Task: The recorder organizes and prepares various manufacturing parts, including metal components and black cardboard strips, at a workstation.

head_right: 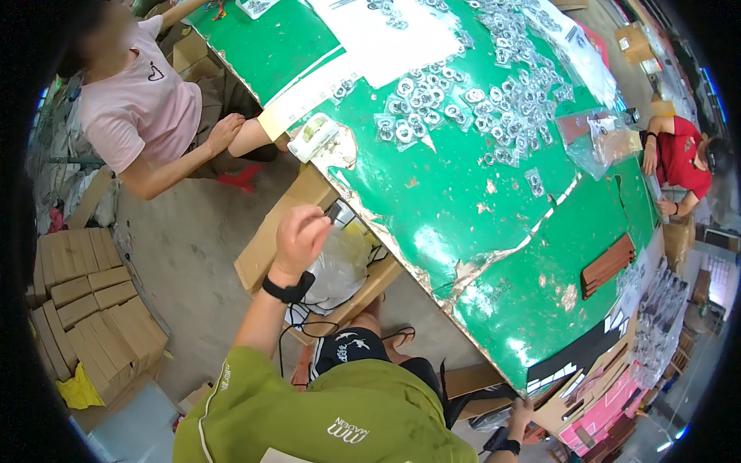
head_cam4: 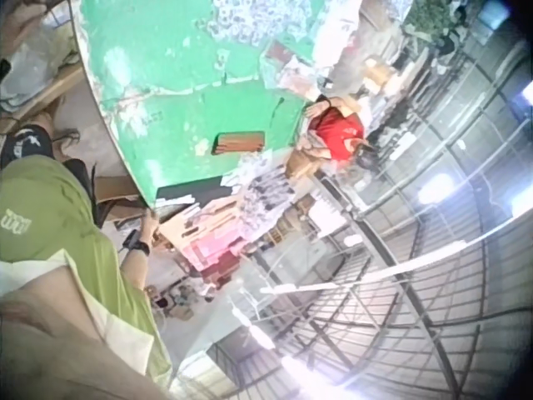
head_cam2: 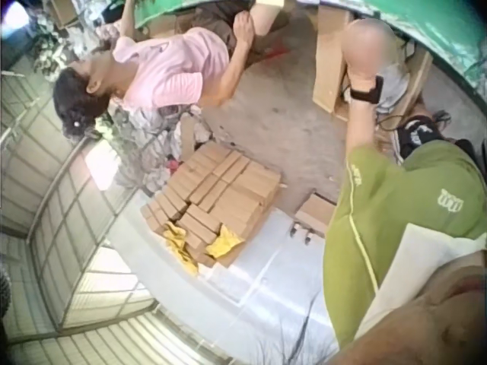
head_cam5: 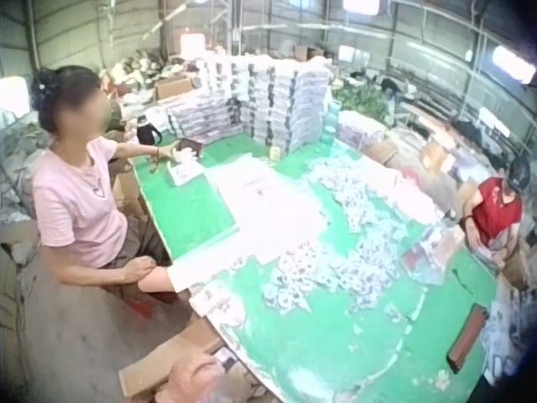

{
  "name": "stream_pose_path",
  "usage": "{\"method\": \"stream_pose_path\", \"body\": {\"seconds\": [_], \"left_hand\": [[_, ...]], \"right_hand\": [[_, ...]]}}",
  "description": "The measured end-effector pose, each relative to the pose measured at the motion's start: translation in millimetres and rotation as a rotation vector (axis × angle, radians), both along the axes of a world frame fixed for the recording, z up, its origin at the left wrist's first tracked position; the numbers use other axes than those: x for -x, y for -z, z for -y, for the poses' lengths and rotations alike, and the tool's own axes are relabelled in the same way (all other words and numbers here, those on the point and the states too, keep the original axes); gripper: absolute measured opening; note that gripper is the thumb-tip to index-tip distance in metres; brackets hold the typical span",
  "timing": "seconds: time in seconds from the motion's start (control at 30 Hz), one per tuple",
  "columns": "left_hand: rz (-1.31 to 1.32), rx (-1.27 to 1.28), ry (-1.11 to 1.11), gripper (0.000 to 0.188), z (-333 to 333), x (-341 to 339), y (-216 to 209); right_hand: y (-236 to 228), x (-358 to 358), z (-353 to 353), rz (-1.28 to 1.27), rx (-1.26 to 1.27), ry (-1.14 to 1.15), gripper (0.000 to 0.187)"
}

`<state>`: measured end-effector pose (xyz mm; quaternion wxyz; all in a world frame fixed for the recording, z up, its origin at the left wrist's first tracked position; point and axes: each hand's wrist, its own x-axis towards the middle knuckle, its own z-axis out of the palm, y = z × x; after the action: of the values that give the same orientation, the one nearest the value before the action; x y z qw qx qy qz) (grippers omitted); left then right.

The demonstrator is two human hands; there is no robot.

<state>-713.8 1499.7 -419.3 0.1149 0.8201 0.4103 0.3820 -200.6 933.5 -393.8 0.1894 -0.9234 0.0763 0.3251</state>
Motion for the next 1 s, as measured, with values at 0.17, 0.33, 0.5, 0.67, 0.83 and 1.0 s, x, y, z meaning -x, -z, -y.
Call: {"method": "stream_pose_path", "body": {"seconds": [0.17, 0.33, 0.5, 0.67, 0.83, 1.0], "left_hand": [[0.074, -0.142, 0.085, 0.037, 17.6, -19.7, -45.3], [0.04, -0.18, 0.081, 0.038, 37.1, -30.6, -74.9], [0.128, -0.178, 0.035, 0.036, 74.7, -41.9, -104.6], [0.08, -0.021, 0.1, 0.02, 140.6, -82.0, -130.5], [-0.036, 0.104, 0.359, 0.011, 219.0, -143.9, -114.7], [-0.089, 0.2, 0.519, 0.016, 261.7, -213.3, -115.4]], "right_hand": [[39.4, 47.1, -104.3, 0.119, -0.046, -0.67, 0.054], [9.5, 93.0, -213.3, -0.034, -0.338, -0.781, 0.053], [14.6, 94.0, -225.3, -0.053, -0.451, -0.895, 0.052], [53.4, 64.0, -203.8, -0.204, -0.629, -0.808, 0.05], [48.5, 44.2, -209.2, -0.228, -0.787, -0.892, 0.048], [22.0, 35.3, -210.5, -0.301, -1.029, -0.937, 0.05]]}}
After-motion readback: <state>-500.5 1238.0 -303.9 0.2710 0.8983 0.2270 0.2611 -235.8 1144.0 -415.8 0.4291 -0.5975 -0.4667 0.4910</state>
